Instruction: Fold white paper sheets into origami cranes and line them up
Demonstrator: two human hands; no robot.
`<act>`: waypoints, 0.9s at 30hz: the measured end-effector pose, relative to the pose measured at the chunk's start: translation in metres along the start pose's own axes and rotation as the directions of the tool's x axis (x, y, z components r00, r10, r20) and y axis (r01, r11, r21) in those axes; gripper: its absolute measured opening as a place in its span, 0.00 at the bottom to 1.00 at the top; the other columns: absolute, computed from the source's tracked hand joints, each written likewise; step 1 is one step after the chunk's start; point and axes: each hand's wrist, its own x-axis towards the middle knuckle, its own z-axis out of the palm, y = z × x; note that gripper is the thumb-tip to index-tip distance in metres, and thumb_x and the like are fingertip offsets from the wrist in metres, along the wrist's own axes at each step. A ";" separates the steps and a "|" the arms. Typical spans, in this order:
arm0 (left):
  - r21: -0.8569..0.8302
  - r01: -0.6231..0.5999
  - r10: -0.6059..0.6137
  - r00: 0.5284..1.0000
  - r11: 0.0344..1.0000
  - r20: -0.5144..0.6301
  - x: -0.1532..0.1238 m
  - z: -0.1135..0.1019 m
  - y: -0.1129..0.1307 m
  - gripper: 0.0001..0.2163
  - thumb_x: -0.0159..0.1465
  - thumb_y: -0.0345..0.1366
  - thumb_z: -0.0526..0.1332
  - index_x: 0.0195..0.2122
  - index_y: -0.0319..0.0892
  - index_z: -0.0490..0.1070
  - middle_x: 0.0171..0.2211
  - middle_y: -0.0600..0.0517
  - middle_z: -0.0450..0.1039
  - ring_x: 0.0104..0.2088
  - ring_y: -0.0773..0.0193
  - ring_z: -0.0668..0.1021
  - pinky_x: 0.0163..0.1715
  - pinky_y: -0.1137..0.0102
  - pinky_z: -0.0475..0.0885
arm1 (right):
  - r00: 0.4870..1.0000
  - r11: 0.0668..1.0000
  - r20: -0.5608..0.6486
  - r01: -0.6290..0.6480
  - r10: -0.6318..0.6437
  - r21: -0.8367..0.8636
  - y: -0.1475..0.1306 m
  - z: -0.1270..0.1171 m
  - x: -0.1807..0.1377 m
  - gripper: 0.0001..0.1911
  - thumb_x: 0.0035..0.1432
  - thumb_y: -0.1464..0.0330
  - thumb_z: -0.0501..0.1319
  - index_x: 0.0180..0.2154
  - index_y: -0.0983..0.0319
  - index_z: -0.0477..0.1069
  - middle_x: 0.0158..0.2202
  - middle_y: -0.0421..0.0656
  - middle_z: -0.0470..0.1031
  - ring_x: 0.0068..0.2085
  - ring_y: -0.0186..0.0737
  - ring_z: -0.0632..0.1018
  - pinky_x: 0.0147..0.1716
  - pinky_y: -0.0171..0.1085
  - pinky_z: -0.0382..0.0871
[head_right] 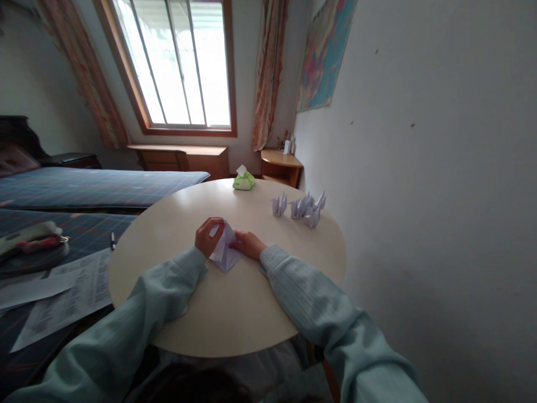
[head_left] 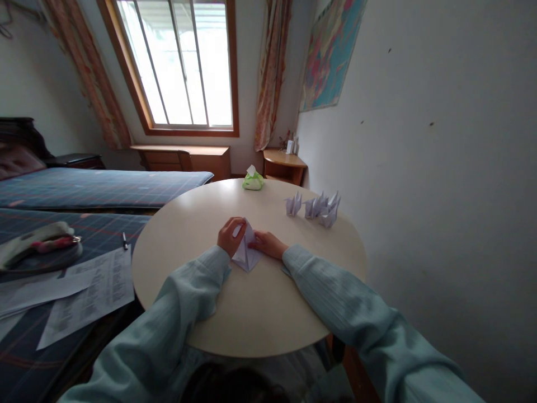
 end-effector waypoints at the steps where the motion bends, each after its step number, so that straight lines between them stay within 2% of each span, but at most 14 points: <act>1: -0.006 -0.004 0.004 1.000 1.000 0.000 0.000 0.000 0.000 0.03 0.56 0.32 0.53 0.30 0.40 0.66 0.29 0.51 0.69 0.32 0.69 0.72 0.34 0.74 0.68 | 1.000 1.000 -0.018 0.009 -0.009 -0.008 0.001 0.000 0.001 0.13 0.48 0.68 0.58 0.38 0.63 0.65 0.35 0.43 0.71 0.36 0.36 0.70 0.36 0.33 0.61; 6: -0.028 -0.031 0.031 0.999 0.999 -0.009 0.000 0.000 0.001 0.03 0.55 0.31 0.55 0.29 0.40 0.66 0.29 0.51 0.69 0.32 0.68 0.72 0.34 0.73 0.68 | 0.978 0.990 -0.192 0.063 -0.087 -0.125 0.004 0.001 0.003 0.11 0.41 0.69 0.62 0.31 0.64 0.66 0.32 0.43 0.67 0.36 0.36 0.67 0.37 0.34 0.60; 9: -0.037 -0.046 0.046 0.999 0.998 0.000 0.000 0.000 0.003 0.03 0.54 0.31 0.55 0.29 0.40 0.66 0.29 0.51 0.69 0.32 0.68 0.72 0.34 0.73 0.69 | 0.970 0.995 -0.236 0.044 -0.065 -0.094 0.005 0.001 0.003 0.09 0.40 0.70 0.62 0.27 0.65 0.66 0.29 0.41 0.65 0.31 0.32 0.66 0.32 0.31 0.61; 12: -0.051 -0.048 0.050 0.998 0.998 0.030 -0.001 0.000 0.004 0.02 0.54 0.30 0.55 0.28 0.40 0.66 0.28 0.50 0.69 0.31 0.68 0.72 0.33 0.73 0.68 | 0.972 0.999 -0.235 0.032 -0.032 -0.005 0.008 0.001 0.002 0.07 0.41 0.70 0.62 0.25 0.64 0.65 0.26 0.38 0.63 0.26 0.28 0.64 0.27 0.28 0.59; 16: -0.073 -0.061 0.068 0.993 0.995 0.096 -0.001 0.000 0.009 0.02 0.54 0.30 0.55 0.27 0.40 0.66 0.28 0.50 0.69 0.30 0.69 0.72 0.32 0.74 0.69 | 0.974 0.999 -0.225 0.010 -0.002 0.034 0.010 0.000 0.002 0.04 0.42 0.72 0.61 0.22 0.65 0.65 0.24 0.36 0.62 0.25 0.27 0.64 0.26 0.27 0.58; 27: -0.065 -0.022 0.030 0.991 0.998 0.130 -0.002 0.001 0.007 0.03 0.54 0.31 0.54 0.28 0.41 0.65 0.28 0.51 0.70 0.30 0.68 0.72 0.32 0.73 0.69 | 0.987 0.998 -0.159 -0.035 0.025 -0.058 0.007 -0.004 0.001 0.05 0.44 0.70 0.61 0.21 0.65 0.69 0.23 0.37 0.65 0.25 0.27 0.65 0.26 0.27 0.57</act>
